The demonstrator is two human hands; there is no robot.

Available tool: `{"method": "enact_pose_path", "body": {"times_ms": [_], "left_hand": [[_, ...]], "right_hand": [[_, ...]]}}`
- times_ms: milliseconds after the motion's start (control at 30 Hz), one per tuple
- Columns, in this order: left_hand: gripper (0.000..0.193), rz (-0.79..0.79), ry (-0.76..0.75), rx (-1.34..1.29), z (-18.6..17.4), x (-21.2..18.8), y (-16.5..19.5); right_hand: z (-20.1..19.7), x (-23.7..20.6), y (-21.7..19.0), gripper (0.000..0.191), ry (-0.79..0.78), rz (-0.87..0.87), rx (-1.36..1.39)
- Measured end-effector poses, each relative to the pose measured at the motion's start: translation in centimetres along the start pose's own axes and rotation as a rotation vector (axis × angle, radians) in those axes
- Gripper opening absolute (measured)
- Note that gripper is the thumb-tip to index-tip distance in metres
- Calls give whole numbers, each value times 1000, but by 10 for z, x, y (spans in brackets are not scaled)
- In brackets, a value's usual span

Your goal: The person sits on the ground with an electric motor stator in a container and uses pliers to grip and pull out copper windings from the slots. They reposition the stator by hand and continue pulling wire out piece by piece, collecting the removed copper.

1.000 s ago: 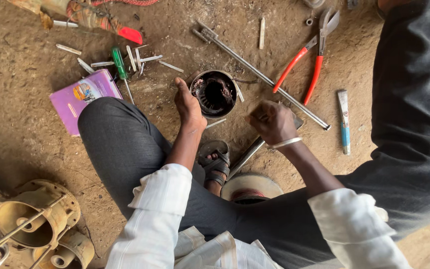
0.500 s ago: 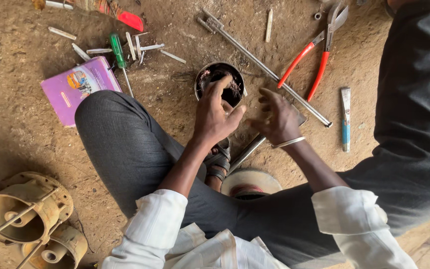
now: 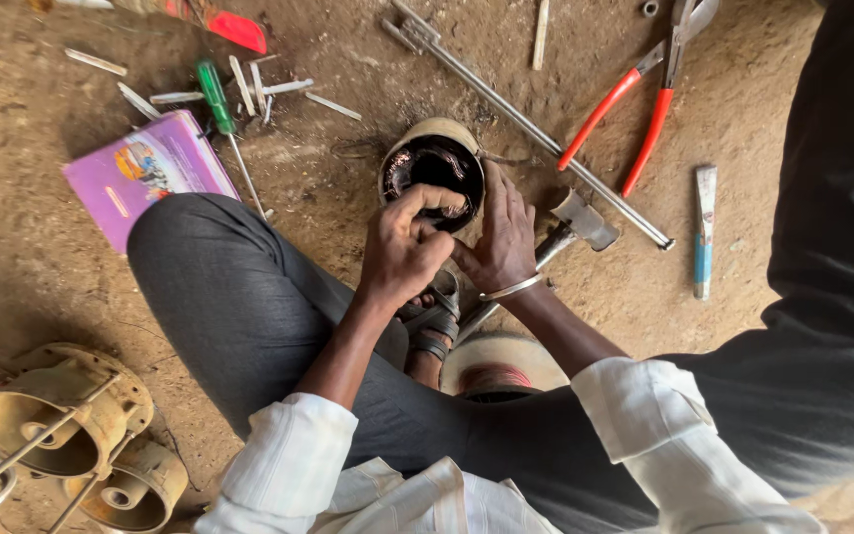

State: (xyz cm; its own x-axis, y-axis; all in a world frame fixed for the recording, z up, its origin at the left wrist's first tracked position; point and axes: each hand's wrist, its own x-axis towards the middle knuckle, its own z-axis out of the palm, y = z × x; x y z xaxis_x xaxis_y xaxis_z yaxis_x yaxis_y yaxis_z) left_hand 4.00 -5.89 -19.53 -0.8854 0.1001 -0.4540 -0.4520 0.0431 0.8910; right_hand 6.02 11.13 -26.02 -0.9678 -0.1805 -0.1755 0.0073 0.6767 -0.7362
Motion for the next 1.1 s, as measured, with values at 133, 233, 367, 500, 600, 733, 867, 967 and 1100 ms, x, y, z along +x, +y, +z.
{"method": "enact_pose_path", "body": {"times_ms": [133,233,367,500,600,733,867,967,1100], "left_hand": [[33,160,90,107,8,-14,-4],[28,248,97,83,12,-14,0],[30,230,127,-9,4,-9,6],[24,239,542,180,-16,11,7],[41,363,594,175,-28,44,6],[59,-14,225,-131,-26,73,6],[56,163,211,67,-10,57,3],[51,350,294,256,10,47,0],[35,488,319,457,35,38,-4]], "right_hand": [[-1,0,1,121,-2,-9,-45],[-8,6,-9,117,17,-38,-87],[-29,11,-28,109,89,-95,-53],[-64,7,-38,93,104,-199,-59],[-78,15,-40,81,-183,-67,-40],[-69,20,-42,86,-203,-128,-97],[-66,1,-34,69,-244,-8,0],[-70,-14,-27,53,-79,-156,-7],[-87,-37,-26,73,-392,150,-13]]}}
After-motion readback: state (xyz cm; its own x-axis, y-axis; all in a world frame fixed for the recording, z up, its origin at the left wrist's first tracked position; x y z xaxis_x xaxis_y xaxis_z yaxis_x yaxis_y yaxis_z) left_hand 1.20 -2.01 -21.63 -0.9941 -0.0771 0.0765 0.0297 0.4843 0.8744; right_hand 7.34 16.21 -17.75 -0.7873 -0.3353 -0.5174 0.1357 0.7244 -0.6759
